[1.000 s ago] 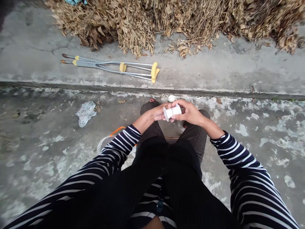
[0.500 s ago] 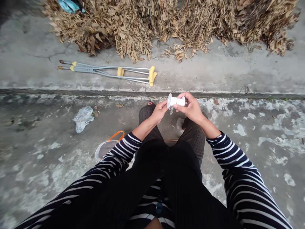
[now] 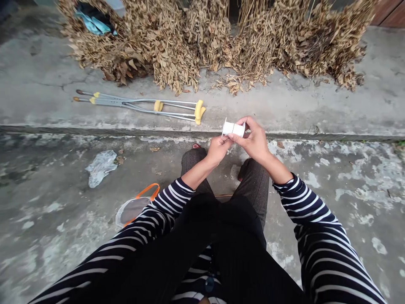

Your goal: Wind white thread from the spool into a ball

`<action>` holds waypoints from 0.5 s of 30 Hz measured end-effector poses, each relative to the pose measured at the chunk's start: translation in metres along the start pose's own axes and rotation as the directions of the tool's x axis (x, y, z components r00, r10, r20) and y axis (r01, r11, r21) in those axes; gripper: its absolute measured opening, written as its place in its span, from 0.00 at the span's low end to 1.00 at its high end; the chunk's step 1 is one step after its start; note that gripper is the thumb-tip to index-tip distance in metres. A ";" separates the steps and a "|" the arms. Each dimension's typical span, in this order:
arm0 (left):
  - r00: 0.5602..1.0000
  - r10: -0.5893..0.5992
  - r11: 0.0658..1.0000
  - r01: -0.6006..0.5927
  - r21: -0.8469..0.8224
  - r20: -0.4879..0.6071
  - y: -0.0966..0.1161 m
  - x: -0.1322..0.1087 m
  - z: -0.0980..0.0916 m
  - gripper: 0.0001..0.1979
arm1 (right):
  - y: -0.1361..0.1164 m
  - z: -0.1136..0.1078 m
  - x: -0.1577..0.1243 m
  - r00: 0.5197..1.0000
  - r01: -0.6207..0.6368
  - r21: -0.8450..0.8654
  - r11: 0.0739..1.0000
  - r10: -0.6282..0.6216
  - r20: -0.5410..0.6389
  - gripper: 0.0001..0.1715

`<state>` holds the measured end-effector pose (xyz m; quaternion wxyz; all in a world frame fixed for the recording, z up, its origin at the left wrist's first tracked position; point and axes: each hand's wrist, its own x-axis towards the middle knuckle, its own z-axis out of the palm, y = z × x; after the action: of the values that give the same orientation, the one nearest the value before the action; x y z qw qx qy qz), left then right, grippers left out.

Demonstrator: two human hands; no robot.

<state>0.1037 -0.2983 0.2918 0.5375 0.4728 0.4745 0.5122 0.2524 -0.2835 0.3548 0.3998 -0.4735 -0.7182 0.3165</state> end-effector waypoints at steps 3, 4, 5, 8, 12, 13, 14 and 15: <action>0.993 0.009 1.000 -0.006 -0.026 0.119 0.009 -0.004 -0.002 0.21 | -0.005 -0.004 0.001 0.997 0.070 -0.112 0.991 -0.072 -0.010 0.23; 0.986 -0.007 0.999 0.013 -0.035 0.167 0.014 -0.005 -0.003 0.22 | -0.005 -0.005 0.001 0.995 0.095 -0.150 0.984 -0.098 -0.011 0.22; 0.976 -0.032 0.998 0.042 -0.044 0.214 0.018 -0.007 -0.005 0.23 | -0.004 -0.005 0.001 0.993 0.117 -0.182 0.976 -0.121 -0.012 0.21; 0.935 -0.112 0.990 0.136 -0.048 0.337 0.028 -0.011 -0.012 0.16 | 0.001 -0.004 0.002 0.985 0.162 -0.241 0.957 -0.173 -0.022 0.19; 0.848 -0.208 0.972 0.237 0.002 0.488 0.031 -0.013 -0.021 0.07 | 0.011 -0.003 0.005 0.971 0.219 -0.301 0.928 -0.239 -0.030 0.18; 0.821 -0.230 0.964 0.266 0.006 0.523 0.030 -0.014 -0.024 0.06 | 0.013 -0.004 0.006 0.968 0.231 -0.308 0.923 -0.250 -0.024 0.18; 0.796 -0.247 0.956 0.294 0.004 0.553 0.030 -0.014 -0.028 0.06 | 0.015 -0.005 0.007 0.967 0.239 -0.308 0.921 -0.256 -0.016 0.18; 0.773 -0.257 0.948 0.319 -0.005 0.580 0.029 -0.015 -0.031 0.07 | 0.017 -0.005 0.007 0.966 0.244 -0.306 0.920 -0.259 -0.008 0.18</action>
<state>0.0692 -0.3114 0.3180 0.7507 0.4976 0.3308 0.2819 0.2627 -0.2706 0.3451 0.3773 -0.4406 -0.8029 0.1374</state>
